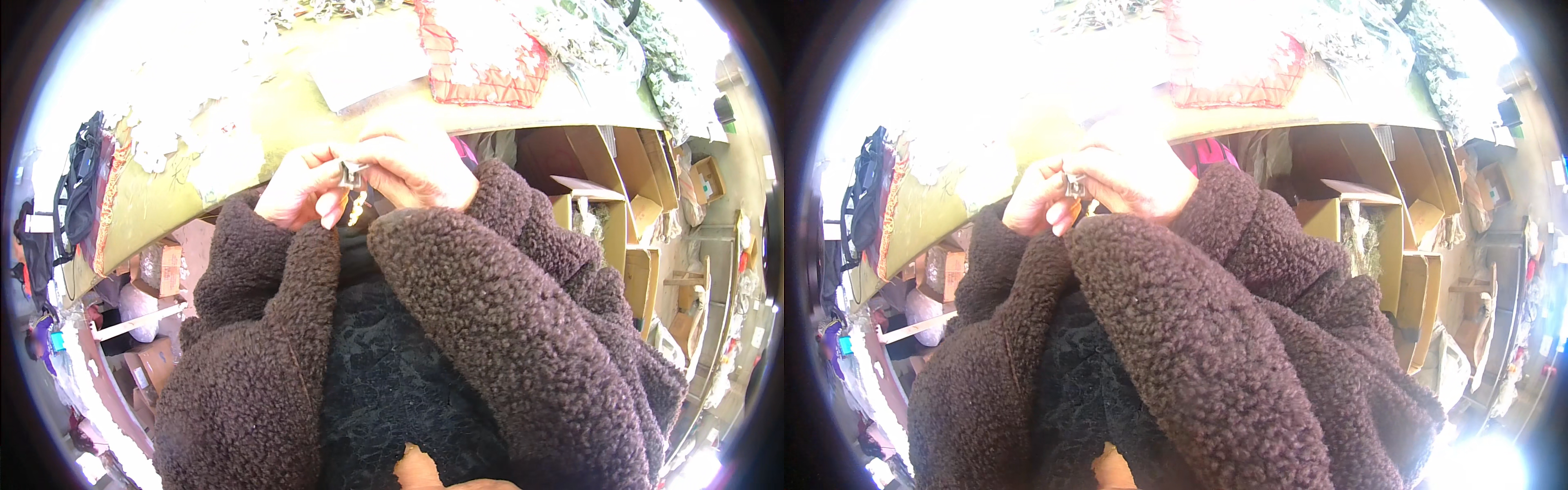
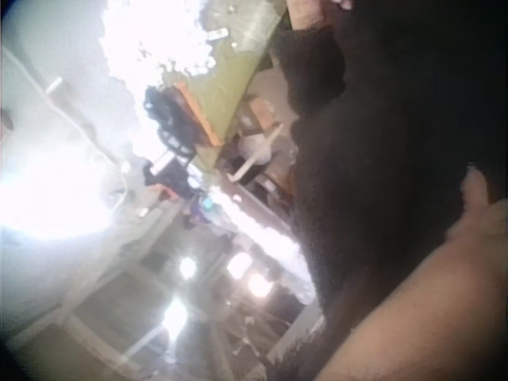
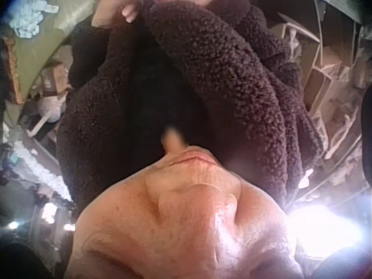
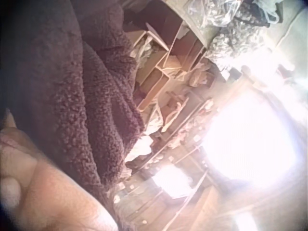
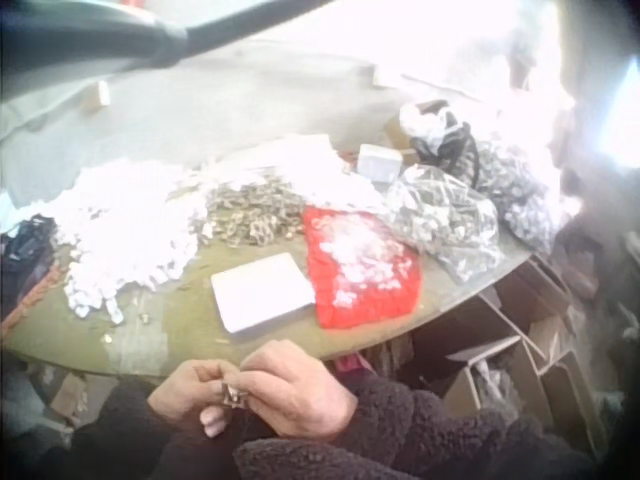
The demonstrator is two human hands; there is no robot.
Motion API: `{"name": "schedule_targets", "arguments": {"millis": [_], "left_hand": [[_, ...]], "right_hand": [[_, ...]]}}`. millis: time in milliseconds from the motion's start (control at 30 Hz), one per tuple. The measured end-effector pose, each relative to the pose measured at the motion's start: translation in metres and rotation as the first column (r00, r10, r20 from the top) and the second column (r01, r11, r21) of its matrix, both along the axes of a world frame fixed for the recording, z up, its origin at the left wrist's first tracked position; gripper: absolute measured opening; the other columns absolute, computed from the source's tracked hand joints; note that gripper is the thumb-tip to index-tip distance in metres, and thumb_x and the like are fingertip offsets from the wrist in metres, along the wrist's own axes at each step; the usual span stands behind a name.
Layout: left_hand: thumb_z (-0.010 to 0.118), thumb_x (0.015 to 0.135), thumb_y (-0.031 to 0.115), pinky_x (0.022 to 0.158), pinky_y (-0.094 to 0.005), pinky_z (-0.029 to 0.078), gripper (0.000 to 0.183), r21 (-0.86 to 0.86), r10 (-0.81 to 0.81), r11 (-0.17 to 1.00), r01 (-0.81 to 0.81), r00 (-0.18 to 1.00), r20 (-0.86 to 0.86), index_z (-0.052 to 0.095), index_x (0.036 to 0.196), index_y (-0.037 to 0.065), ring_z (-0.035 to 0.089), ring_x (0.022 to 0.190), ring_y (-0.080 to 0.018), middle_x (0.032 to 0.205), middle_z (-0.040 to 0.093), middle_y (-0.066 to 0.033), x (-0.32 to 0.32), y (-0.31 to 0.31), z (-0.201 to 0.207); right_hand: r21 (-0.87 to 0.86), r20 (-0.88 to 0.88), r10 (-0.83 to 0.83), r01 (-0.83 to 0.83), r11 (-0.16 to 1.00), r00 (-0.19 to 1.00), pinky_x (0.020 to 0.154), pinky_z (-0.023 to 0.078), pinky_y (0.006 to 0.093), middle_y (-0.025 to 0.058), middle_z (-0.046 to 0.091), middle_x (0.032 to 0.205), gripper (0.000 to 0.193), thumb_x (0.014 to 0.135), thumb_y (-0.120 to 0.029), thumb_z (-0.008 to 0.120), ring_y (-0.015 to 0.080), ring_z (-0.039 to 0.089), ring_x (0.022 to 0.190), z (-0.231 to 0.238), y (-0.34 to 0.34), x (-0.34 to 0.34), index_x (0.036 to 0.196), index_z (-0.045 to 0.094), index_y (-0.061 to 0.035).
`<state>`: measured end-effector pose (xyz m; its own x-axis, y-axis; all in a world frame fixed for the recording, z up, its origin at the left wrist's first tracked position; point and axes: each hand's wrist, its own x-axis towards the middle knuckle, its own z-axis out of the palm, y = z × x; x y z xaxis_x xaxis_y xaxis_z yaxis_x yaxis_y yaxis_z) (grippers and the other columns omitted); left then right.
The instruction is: The person repeatedly picks up small metallic components and a white rectangular piece from a cluttered table, then manipulates them together with both hands. The person appears to be assembling or attaching the small parts to the white piece in a repetitive cycle.
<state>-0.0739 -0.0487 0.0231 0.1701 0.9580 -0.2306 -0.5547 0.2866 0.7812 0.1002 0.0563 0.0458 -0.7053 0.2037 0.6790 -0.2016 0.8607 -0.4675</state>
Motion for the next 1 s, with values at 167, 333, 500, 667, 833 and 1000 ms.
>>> {"name": "schedule_targets", "arguments": {"millis": [167,333,500,667,833,1000], "left_hand": [[0.059,0.090,0.019,0.043,-0.0236,0.042,0.028,-0.050,0.182,0.983,-0.176,0.964,0.192,0.050,0.109,0.000,0.047,0.048,-0.0082,0.070,0.053,-0.0008,0.019,0.005,-0.010],[0.058,0.090,0.013,0.046,-0.0270,0.048,0.023,-0.047,0.255,0.967,-0.250,0.948,0.189,0.052,0.107,-0.001,0.056,0.054,-0.0143,0.078,0.059,-0.0064,0.029,0.007,-0.009],[0.056,0.090,0.009,0.049,-0.0281,0.052,0.026,0.135,0.311,0.949,-0.284,0.912,-0.267,0.048,0.110,-0.006,0.063,0.060,-0.0197,0.082,0.061,-0.0125,0.033,0.003,0.002],[0.055,0.091,0.010,0.047,-0.0276,0.051,0.034,0.172,0.358,0.933,-0.316,0.867,-0.348,0.044,0.117,-0.009,0.062,0.058,-0.0206,0.082,0.061,-0.0147,0.041,-0.002,0.000],[0.054,0.092,0.010,0.050,-0.0285,0.052,0.034,0.023,0.314,0.947,-0.320,0.913,-0.262,0.045,0.117,-0.010,0.063,0.063,-0.0212,0.084,0.061,-0.0153,0.038,-0.001,-0.009],[0.054,0.091,0.015,0.059,-0.0238,0.049,0.033,-0.048,0.203,0.978,-0.201,0.978,0.047,0.050,0.118,-0.004,0.057,0.071,-0.0130,0.093,0.060,-0.0097,0.027,0.004,-0.012]], "right_hand": [[0.173,-0.073,0.003,0.009,0.985,0.997,0.071,0.050,0.0377,0.0153,0.061,0.096,0.021,0.084,-0.010,0.058,0.0300,0.061,0.084,-0.012,0.003,0.010,0.102,0.057,0.0003],[-0.719,-0.058,0.113,-0.120,0.685,0.992,0.066,0.049,0.0357,0.0152,0.062,0.087,0.017,0.085,-0.007,0.055,0.0271,0.060,0.078,-0.019,-0.006,0.003,0.098,0.059,0.0022],[-0.867,-0.119,0.172,-0.187,0.461,0.978,0.067,0.049,0.0356,0.0147,0.061,0.083,0.016,0.086,-0.007,0.053,0.0257,0.060,0.077,-0.016,-0.005,0.010,0.096,0.060,0.0029],[-0.450,0.115,-0.026,0.076,0.890,0.993,0.072,0.048,0.0387,0.0147,0.061,0.088,0.017,0.085,-0.008,0.054,0.0290,0.060,0.083,-0.027,-0.007,0.001,0.097,0.060,0.0011],[-0.057,0.005,-0.165,0.165,0.985,0.986,0.074,0.048,0.0388,0.0129,0.062,0.089,0.022,0.080,-0.011,0.060,0.0297,0.059,0.085,-0.038,-0.010,0.009,0.098,0.061,0.0013],[0.244,-0.006,-0.186,0.182,0.952,0.982,0.068,0.050,0.0355,0.0154,0.062,0.085,0.022,0.078,-0.005,0.061,0.0292,0.061,0.078,-0.026,0.004,0.016,0.099,0.061,0.0015]]}}
